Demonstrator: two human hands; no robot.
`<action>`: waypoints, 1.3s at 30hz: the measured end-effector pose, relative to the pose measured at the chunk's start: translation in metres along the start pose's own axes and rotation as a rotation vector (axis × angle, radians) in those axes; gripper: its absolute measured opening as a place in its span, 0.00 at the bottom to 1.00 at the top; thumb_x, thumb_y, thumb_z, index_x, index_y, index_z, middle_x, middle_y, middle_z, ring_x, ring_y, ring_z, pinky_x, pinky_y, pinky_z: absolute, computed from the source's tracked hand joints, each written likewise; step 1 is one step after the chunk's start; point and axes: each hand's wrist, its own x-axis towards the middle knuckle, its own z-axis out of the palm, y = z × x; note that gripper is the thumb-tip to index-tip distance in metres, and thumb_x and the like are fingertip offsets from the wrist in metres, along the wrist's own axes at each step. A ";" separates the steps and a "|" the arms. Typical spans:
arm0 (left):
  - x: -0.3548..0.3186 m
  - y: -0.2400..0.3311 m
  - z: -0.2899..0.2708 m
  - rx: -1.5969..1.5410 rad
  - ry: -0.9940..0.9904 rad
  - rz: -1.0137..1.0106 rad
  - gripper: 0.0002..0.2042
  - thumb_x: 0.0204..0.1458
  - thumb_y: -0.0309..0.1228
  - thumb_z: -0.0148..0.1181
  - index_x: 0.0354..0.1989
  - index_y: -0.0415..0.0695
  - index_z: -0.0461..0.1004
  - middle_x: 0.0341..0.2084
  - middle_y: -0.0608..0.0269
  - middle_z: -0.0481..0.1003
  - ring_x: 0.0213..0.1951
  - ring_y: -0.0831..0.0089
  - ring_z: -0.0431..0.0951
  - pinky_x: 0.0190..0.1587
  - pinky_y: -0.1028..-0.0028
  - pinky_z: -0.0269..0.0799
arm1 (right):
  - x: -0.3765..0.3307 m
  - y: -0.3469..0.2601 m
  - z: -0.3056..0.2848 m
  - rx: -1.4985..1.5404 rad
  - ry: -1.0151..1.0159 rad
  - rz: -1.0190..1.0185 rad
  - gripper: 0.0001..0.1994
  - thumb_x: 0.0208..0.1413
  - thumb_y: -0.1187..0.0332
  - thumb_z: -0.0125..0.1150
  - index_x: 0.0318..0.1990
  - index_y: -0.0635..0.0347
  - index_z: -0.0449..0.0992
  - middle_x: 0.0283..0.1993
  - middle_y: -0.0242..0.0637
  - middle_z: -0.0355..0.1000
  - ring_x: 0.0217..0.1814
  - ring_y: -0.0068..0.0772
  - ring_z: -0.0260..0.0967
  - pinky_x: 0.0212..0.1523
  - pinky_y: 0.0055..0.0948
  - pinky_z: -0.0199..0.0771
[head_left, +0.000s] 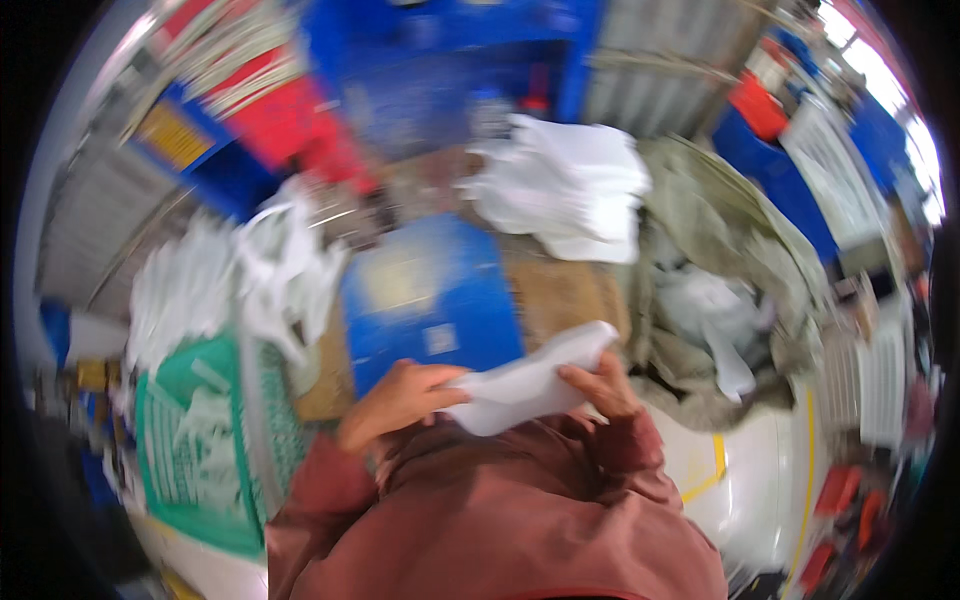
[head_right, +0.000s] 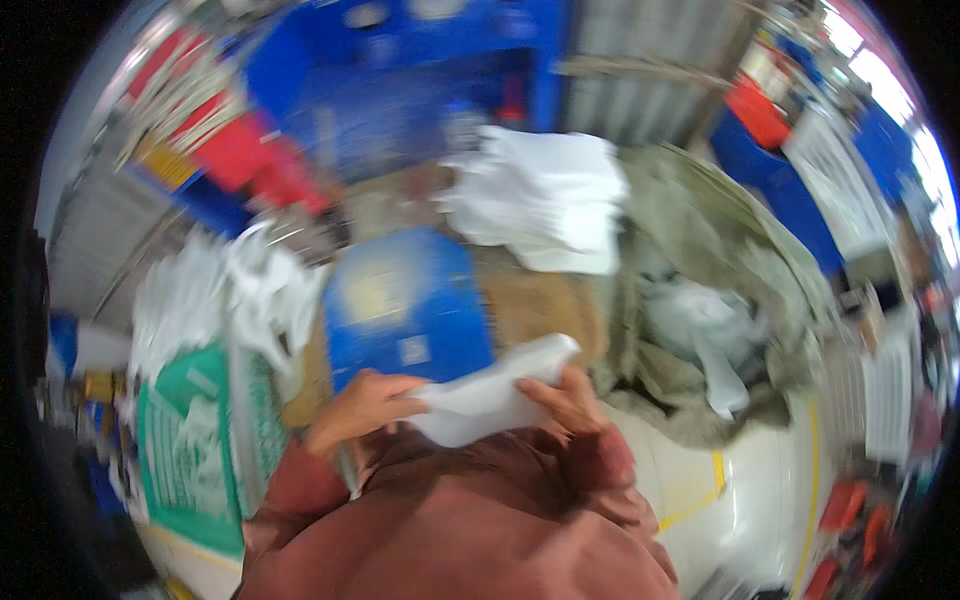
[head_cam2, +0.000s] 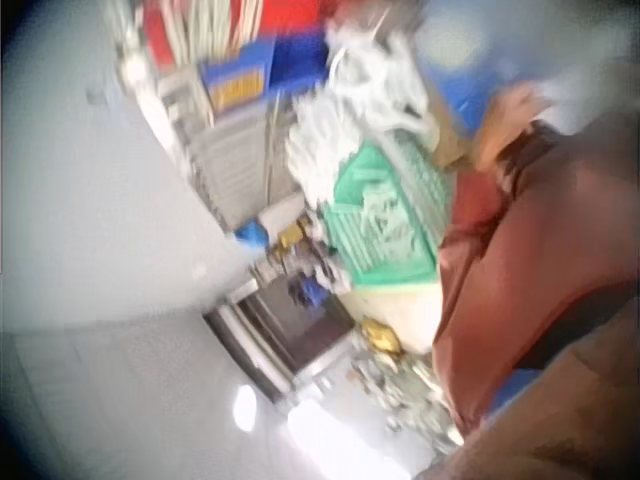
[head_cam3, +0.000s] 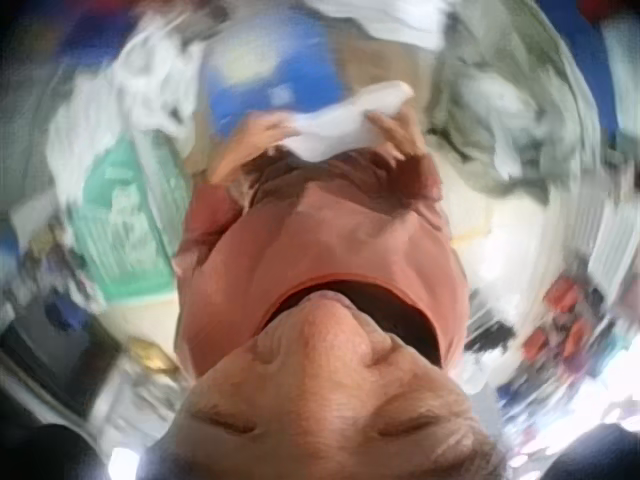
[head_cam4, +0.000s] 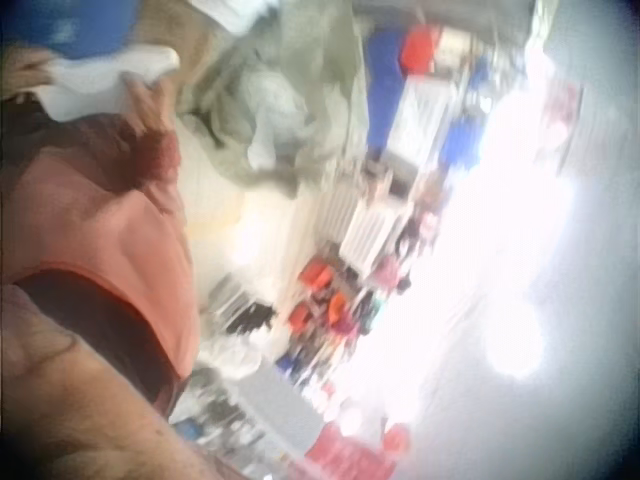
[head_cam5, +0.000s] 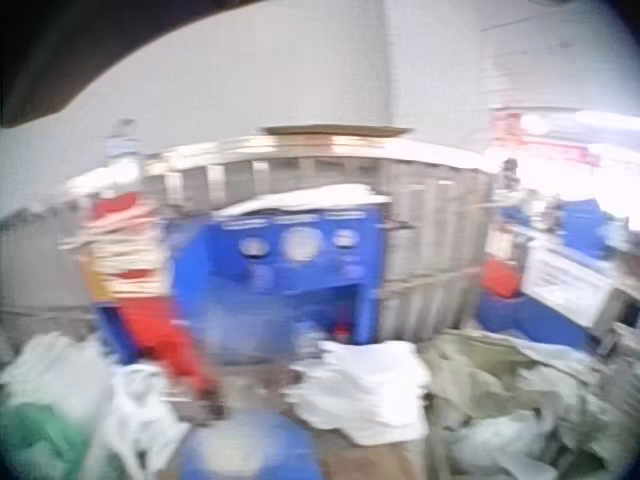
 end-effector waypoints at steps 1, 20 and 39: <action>-0.003 -0.005 -0.001 0.010 -0.017 0.005 0.20 0.62 0.41 0.66 0.58 0.44 0.81 0.28 0.59 0.84 0.21 0.75 0.80 0.29 0.73 0.77 | 0.000 0.000 0.001 -0.002 0.003 0.052 0.17 0.63 0.67 0.69 0.56 0.65 0.78 0.50 0.38 0.80 0.51 0.33 0.78 0.55 0.38 0.79; -0.288 -0.024 -0.035 0.273 1.115 -0.202 0.18 0.60 0.31 0.68 0.57 0.40 0.79 0.41 0.52 0.83 0.39 0.71 0.83 0.41 0.71 0.78 | 0.042 -0.001 0.084 0.044 -0.296 0.074 0.16 0.69 0.65 0.63 0.59 0.61 0.75 0.52 0.43 0.79 0.51 0.37 0.78 0.46 0.35 0.81; -0.216 -0.037 -0.093 0.013 0.686 -0.242 0.19 0.60 0.33 0.68 0.56 0.34 0.78 0.41 0.62 0.82 0.42 0.77 0.77 0.47 0.73 0.74 | 0.013 -0.020 0.089 0.066 -0.335 0.150 0.19 0.71 0.67 0.59 0.66 0.61 0.73 0.59 0.41 0.78 0.62 0.34 0.75 0.61 0.36 0.78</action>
